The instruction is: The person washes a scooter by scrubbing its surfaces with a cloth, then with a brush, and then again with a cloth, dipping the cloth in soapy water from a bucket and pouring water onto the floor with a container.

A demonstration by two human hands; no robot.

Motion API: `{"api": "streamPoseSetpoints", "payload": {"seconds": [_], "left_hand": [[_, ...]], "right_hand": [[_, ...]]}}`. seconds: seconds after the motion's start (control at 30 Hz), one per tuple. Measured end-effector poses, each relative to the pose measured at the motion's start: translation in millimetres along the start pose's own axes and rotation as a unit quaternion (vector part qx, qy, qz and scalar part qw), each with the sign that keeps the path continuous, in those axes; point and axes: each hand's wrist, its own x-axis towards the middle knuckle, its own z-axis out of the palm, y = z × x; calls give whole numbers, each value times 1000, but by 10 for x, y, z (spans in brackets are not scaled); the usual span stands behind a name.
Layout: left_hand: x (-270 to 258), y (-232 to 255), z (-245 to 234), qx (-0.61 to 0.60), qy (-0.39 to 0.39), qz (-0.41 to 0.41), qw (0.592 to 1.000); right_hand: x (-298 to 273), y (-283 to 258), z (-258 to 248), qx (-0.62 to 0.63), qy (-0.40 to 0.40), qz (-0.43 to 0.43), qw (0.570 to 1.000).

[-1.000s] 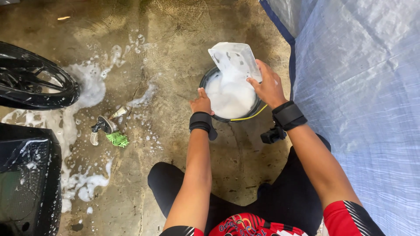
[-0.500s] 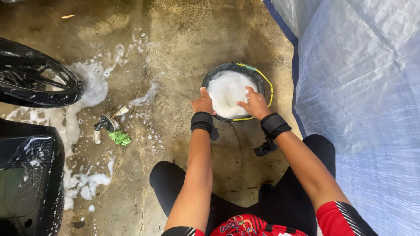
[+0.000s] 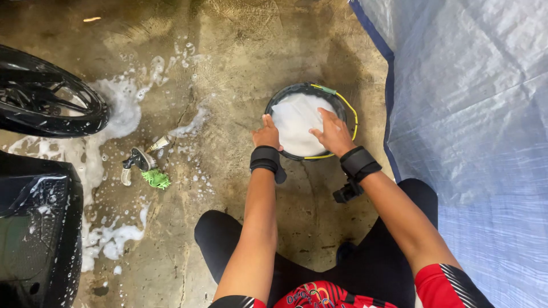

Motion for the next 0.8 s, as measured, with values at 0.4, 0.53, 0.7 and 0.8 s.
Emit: {"api": "streamPoseSetpoints", "payload": {"seconds": [0.4, 0.53, 0.7, 0.8], "left_hand": [[40, -13, 95, -3, 24, -3, 1000], [-62, 0, -34, -1, 14, -8, 1000], [-104, 14, -134, 1, -27, -6, 1000], [-71, 21, -99, 6, -31, -3, 1000]], "right_hand": [[-7, -221, 12, -26, -40, 27, 998], [4, 192, 303, -38, -96, 69, 992], [119, 344, 225, -68, -62, 90, 992], [213, 299, 154, -128, -73, 87, 985]]}}
